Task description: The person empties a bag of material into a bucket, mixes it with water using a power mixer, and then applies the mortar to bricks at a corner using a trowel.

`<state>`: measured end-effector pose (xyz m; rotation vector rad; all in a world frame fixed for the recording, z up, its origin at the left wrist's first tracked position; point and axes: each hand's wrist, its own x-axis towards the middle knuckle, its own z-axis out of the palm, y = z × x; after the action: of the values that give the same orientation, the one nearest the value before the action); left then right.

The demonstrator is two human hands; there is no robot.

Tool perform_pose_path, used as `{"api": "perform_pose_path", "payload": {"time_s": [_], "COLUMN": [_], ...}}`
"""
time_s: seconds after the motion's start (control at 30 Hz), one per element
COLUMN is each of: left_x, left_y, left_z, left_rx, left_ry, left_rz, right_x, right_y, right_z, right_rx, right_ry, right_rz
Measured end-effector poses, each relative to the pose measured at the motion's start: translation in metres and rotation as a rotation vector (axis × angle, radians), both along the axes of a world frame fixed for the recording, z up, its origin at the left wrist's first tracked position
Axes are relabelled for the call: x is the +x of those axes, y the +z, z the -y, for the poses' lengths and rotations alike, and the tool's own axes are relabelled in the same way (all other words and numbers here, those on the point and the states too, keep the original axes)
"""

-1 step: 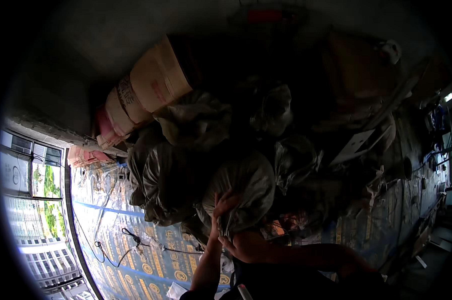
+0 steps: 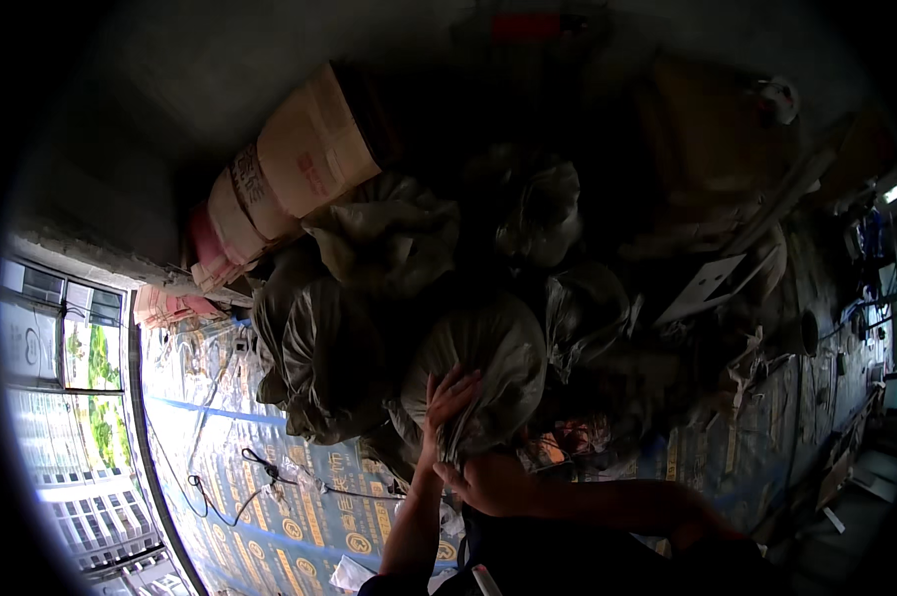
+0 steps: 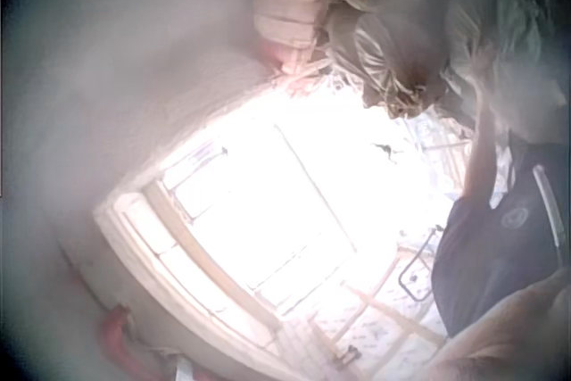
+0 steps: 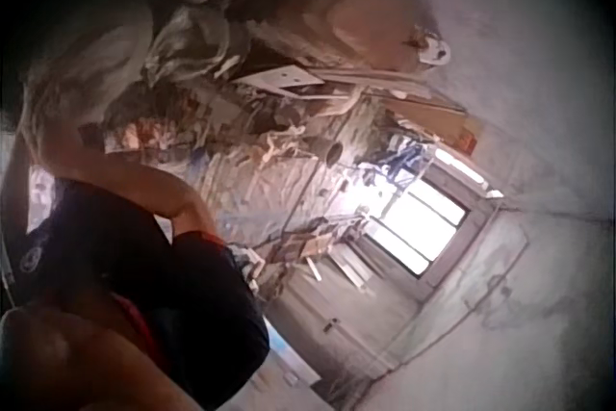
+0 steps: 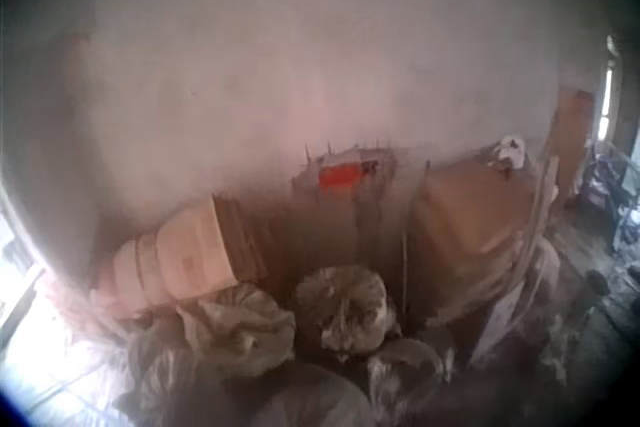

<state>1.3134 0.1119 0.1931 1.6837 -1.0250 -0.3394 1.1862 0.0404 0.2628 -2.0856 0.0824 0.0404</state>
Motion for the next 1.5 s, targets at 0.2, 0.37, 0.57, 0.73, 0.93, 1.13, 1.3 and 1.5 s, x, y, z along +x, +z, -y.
{"api": "perform_pose_path", "payload": {"time_s": [0.2,0.37,0.57,0.73,0.93,1.13,1.3,1.5], "left_x": [-0.002,-0.039,-0.072,-0.098,-0.076,-0.089,-0.085,-0.074], "left_y": [-0.029,-0.076,-0.068,-0.139,-0.122,-0.180,-0.189,-0.115], "left_z": [0.025,0.016,-0.043,-0.128,-0.158,-0.198,-0.192,-0.217], "left_rx": [-0.310,-0.714,-0.914,-1.075,-0.872,-0.694,-0.418,0.065], "left_ry": [-0.071,0.079,0.104,0.127,0.630,1.002,1.127,1.094], "left_rz": [-0.228,-0.727,-0.946,-1.224,-1.348,-1.436,-1.194,-0.886], "right_x": [-0.013,-0.030,-0.018,0.064,0.161,0.212,0.198,0.185], "right_y": [-0.005,0.014,-0.056,-0.137,-0.187,-0.198,-0.221,-0.206], "right_z": [0.050,0.092,0.177,0.202,0.187,0.159,0.153,0.148], "right_rx": [-0.354,0.380,0.588,0.174,0.130,0.304,0.482,0.560], "right_ry": [0.188,0.098,-0.184,-0.369,-0.193,0.041,-0.098,-0.354], "right_rz": [0.113,-0.398,-0.449,-0.435,-0.587,-0.830,-0.727,-0.659]}}
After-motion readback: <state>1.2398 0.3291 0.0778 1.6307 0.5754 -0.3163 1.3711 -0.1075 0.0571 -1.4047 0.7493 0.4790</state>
